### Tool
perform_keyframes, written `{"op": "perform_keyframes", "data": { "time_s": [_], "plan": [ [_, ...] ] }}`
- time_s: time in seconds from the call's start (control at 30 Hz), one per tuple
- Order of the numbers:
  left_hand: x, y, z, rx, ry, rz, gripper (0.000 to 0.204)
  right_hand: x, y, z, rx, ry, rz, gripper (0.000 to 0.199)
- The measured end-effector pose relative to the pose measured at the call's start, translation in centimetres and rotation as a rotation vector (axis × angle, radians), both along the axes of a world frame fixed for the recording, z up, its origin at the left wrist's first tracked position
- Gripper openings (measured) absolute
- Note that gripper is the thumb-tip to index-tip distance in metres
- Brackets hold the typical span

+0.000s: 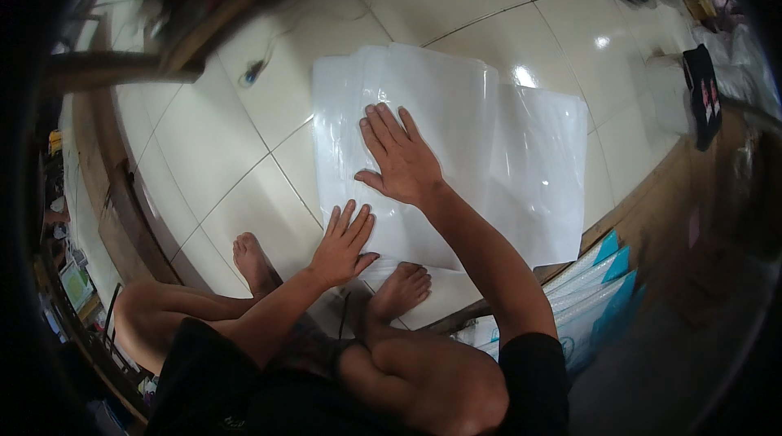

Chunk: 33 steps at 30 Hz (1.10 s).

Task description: The person sits on the floor and repeatedly folds white plastic sheets by hand. They smooth the sheets, fold them in half, and then roll them into a compact bundle, repeating this process multiple times.

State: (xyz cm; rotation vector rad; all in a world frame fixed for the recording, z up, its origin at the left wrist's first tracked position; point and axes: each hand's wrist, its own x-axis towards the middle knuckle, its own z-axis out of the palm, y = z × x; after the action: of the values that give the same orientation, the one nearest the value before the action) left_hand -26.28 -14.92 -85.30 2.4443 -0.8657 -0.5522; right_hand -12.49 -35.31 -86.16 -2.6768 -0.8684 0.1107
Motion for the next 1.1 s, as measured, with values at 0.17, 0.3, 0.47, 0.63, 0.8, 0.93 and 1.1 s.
{"op": "perform_keyframes", "data": {
  "time_s": [0.17,0.3,0.47,0.63,0.8,0.93,1.1],
  "plan": [
    [-0.2,0.5,-0.9,-0.065,0.007,0.073,0.083,0.4,-1.1,1.0,0.019,0.062,0.096,0.085],
    [0.2,0.8,-0.9,-0.061,-0.054,0.046,0.083,0.7,-2.3,1.2,0.017,0.096,0.179,0.086],
    [0.7,0.5,-0.2,-0.064,-0.086,0.062,0.080,0.3,-4.9,1.7,-0.028,0.103,0.257,0.080],
    [1.1,0.6,0.0,-0.093,-0.094,0.072,0.079,-0.6,-6.9,2.2,-0.104,0.122,0.279,0.067],
    [1.1,0.7,-0.3,-0.059,-0.103,0.043,0.077,-2.1,-14.2,3.2,-0.155,0.085,0.280,0.062],
    [0.6,0.4,0.3,0.010,-0.101,0.027,0.076,-5.4,-23.3,5.6,-0.379,0.246,0.197,0.059],
    [1.3,0.4,-0.1,-0.042,-0.065,0.002,0.075,-12.2,-37.2,7.0,-0.616,0.144,-0.495,0.054]
  ]
}}
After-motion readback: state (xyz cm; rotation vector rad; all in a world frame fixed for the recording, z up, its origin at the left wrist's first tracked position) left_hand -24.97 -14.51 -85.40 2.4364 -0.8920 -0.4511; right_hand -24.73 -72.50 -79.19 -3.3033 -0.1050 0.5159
